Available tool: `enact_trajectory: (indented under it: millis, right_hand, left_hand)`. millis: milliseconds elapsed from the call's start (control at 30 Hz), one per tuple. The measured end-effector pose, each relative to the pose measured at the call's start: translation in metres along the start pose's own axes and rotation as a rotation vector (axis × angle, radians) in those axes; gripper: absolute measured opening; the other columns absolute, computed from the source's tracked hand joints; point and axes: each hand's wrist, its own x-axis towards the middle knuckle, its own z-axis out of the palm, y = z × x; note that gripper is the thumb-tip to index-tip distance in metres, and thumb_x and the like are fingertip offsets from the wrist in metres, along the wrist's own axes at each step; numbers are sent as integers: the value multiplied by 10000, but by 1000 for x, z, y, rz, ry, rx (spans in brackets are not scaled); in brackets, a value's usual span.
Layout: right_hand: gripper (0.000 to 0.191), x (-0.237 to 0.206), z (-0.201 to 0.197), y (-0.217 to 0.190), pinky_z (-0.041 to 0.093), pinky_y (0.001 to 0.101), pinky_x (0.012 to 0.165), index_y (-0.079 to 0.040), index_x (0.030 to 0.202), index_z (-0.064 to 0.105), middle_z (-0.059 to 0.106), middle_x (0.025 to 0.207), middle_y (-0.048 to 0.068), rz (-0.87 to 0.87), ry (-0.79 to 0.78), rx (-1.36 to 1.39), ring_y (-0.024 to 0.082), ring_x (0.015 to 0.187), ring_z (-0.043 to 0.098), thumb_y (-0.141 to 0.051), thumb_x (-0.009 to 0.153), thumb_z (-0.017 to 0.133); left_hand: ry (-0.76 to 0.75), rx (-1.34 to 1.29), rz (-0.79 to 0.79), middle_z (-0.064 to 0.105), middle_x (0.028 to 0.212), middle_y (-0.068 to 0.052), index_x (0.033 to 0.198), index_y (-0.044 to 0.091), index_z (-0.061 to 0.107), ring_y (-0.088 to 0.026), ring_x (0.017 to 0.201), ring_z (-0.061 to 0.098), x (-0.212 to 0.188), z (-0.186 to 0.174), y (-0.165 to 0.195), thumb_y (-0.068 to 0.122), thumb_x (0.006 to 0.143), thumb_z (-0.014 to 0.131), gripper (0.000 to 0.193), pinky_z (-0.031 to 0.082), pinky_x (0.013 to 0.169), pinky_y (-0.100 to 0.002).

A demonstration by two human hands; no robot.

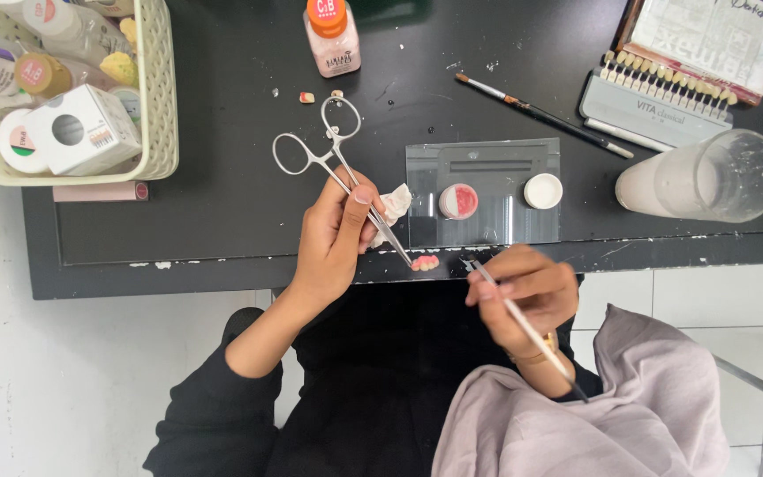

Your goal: The person holds a denture tooth with forceps in one hand and uses a brush to apply pink dental ceramic/acrylic material to the tooth, dipping the brush into a pink powder dish and a small liquid dish as needed. They continue building up material on the tooth, repositioning it on a tissue, and work over a glass slab on the bench.

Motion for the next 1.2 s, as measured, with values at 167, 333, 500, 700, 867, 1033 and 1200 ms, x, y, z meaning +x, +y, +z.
enact_trajectory:
  millis: [167,333,500,700,867,1033,1200]
  right_hand:
    - [220,2,22,7,501,254,552,-36,884,542,674,801,135,-118,-61,-105,137,651,632,77,860,729]
    - [232,4,26,13,513,233,521,-46,851,536,664,773,103,-163,-68,-214,138,637,686,86,839,727]
    - [222,3,27,17,695,356,699,-36,858,529,629,772,89,-151,-93,-244,118,605,606,93,836,708]
    - [236,3,26,18,693,346,697,-42,853,515,625,759,78,-173,-84,-282,117,594,596,98,819,703]
    - [233,4,27,17,686,335,685,-39,850,516,625,756,81,-169,-86,-280,122,594,608,100,812,700]
    - [234,4,26,17,691,329,684,-36,844,502,617,756,78,-178,-93,-282,113,597,586,101,830,691]
    - [217,3,24,17,651,353,684,-32,836,504,611,767,94,-133,-88,-232,106,604,564,113,857,664]
  left_hand:
    - [23,3,-34,460,715,42,1020,65,550,-24,607,384,1,-1,-3,320,1162,429,315,329,553,-205]
    - [-1,-77,-43,504,820,30,1025,64,536,-26,638,391,5,-4,-6,315,1149,446,295,339,566,-207]
    - [-11,-111,-71,491,808,33,1033,58,551,-28,640,400,8,-6,-8,313,1145,470,290,347,576,-204]
    - [-15,-105,-79,490,798,33,1030,60,559,-28,636,405,8,-6,-8,318,1139,484,290,352,577,-204]
    - [-20,-87,-73,496,785,31,1038,59,568,-32,645,420,7,-6,-8,323,1139,484,295,364,593,-208]
    - [-10,-86,-77,494,772,35,1028,56,580,-31,644,425,7,-6,-7,321,1139,495,300,367,595,-208]
    - [52,-41,-42,563,865,14,1044,30,595,-40,701,434,6,-7,-4,289,1129,521,283,377,636,-210]
